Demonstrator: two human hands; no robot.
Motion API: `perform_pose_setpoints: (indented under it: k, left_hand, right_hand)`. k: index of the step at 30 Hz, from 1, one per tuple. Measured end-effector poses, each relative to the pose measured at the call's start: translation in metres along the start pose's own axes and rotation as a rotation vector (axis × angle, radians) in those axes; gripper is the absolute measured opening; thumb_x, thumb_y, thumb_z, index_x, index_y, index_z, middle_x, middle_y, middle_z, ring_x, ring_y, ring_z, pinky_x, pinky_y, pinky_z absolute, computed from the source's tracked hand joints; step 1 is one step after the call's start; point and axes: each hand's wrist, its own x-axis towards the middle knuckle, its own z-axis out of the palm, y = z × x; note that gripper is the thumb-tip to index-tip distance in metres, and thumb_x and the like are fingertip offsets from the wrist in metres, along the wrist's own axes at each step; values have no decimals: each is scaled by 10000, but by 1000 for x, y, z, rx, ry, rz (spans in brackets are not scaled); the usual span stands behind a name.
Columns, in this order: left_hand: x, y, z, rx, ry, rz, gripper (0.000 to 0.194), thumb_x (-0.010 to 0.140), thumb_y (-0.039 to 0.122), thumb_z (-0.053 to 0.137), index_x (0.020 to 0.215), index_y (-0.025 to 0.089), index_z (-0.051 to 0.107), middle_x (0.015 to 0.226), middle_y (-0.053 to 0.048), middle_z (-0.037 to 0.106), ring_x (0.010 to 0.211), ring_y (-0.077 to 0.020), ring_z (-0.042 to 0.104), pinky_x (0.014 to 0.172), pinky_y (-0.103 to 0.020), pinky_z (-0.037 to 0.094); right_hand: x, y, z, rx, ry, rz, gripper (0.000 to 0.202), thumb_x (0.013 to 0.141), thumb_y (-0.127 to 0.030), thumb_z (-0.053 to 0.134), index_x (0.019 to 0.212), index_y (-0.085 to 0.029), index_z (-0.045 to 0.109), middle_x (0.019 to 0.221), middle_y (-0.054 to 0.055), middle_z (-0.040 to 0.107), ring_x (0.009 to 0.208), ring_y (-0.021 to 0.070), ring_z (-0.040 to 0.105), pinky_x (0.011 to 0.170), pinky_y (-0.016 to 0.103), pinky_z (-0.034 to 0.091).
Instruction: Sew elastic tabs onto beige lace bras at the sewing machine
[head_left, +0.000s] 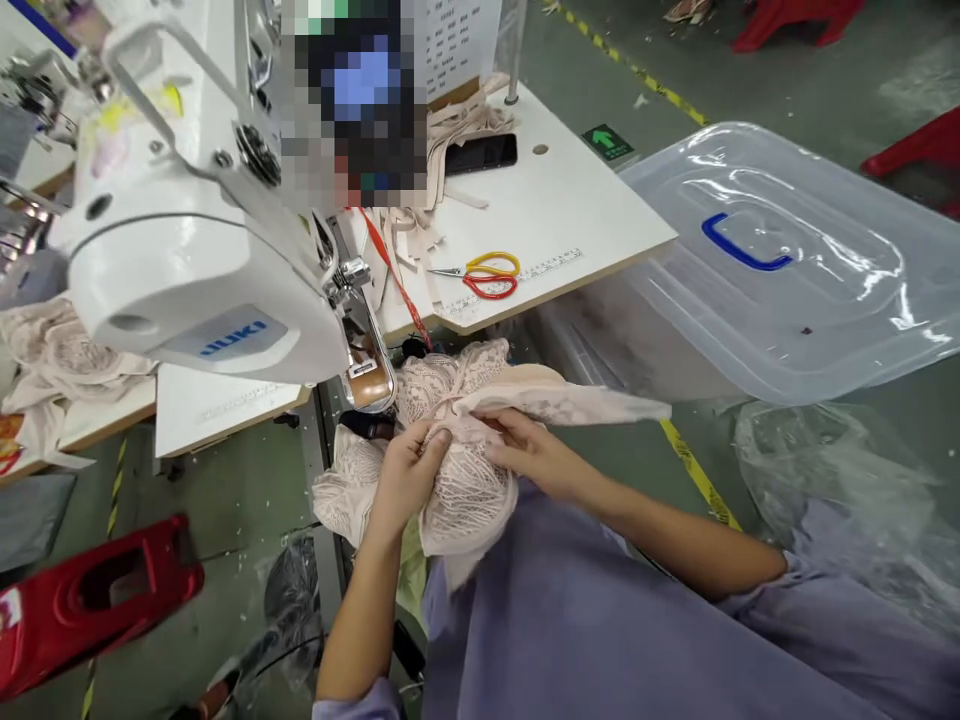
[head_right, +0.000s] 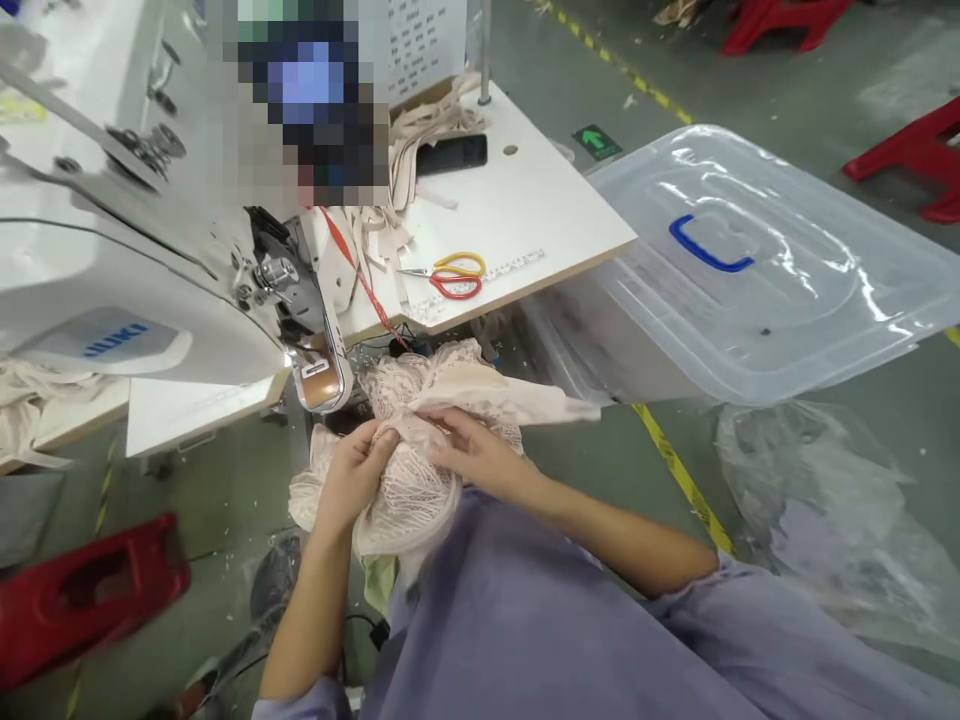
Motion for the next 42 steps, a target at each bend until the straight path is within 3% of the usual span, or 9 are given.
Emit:
perform_pose_setpoints:
  k: [5, 10, 13, 17, 21, 26, 32, 37, 42]
  left_hand:
    - [2, -15, -5, -61, 3, -47, 296, 941, 441, 599, 952, 181, 740, 871, -27, 700, 816, -184, 610, 750, -258, 464]
    - [10, -18, -4, -165, -58, -42, 316, 896, 401, 678, 1128, 188, 695, 1062, -73, 709, 960, -210, 636, 831, -282, 494]
    - [16, -19, 0, -322, -42, -135, 298, 850, 435, 728, 996, 178, 696, 884, -35, 688, 778, -154, 611, 712, -245, 480]
    - [18, -23, 3, -425, -39, -171, 291, 806, 437, 772, 858, 165, 682, 694, 29, 595, 599, -89, 495, 601, -211, 412]
    - [14, -25, 0, -442, -7, -171, 298, 796, 445, 781, 850, 170, 680, 712, 26, 609, 601, -86, 499, 585, -207, 400]
    - [6, -26, -12, -496, -9, -198, 299, 779, 442, 799, 826, 174, 675, 690, 22, 606, 579, -90, 497, 561, -205, 394]
    - [3, -35, -18, -486, -28, -189, 305, 760, 436, 818, 825, 170, 685, 722, 9, 628, 626, -107, 530, 602, -217, 410]
    - [1, -45, -28, -396, 30, -185, 297, 775, 434, 809, 822, 165, 695, 703, 12, 629, 621, -104, 522, 606, -216, 415]
    - [5, -65, -30, -354, 165, -183, 355, 766, 429, 821, 990, 178, 707, 922, -38, 704, 830, -160, 623, 736, -239, 492]
  right_hand:
    - [7, 2, 8, 384, 136, 221, 234, 763, -366, 822, 907, -247, 681, 848, -29, 692, 737, 121, 624, 698, 246, 514]
    - [4, 8, 10, 120, 157, 13, 161, 781, -337, 809, 826, -227, 699, 1270, 40, 683, 1140, 221, 623, 961, 350, 491]
    - [-4, 9, 14, -187, 171, -155, 79, 838, -337, 752, 844, -264, 722, 1316, 45, 666, 1276, 255, 560, 1097, 426, 407]
    - [-12, 15, 21, -406, 136, -212, 40, 873, -323, 703, 854, -295, 725, 1322, 56, 647, 1272, 283, 554, 1080, 478, 427]
    - [-7, 31, 16, -51, 97, -209, 216, 816, -338, 770, 987, -307, 642, 1268, 25, 643, 1170, 215, 603, 971, 377, 507]
    - [21, 53, -6, 446, 180, 202, 361, 778, -488, 784, 996, -271, 595, 1061, 0, 701, 944, 155, 666, 847, 292, 555]
    - [40, 51, -7, 601, -200, 458, 582, 719, -495, 818, 1162, -166, 630, 1152, 92, 738, 1100, 233, 693, 939, 380, 571]
    - [34, 46, 8, 432, 39, 270, 527, 720, -432, 849, 1164, -196, 691, 1124, 73, 764, 973, 235, 735, 844, 347, 621]
    - [26, 39, 7, 331, 66, 209, 466, 705, -447, 871, 1089, -225, 728, 1079, 53, 774, 921, 212, 734, 789, 322, 627]
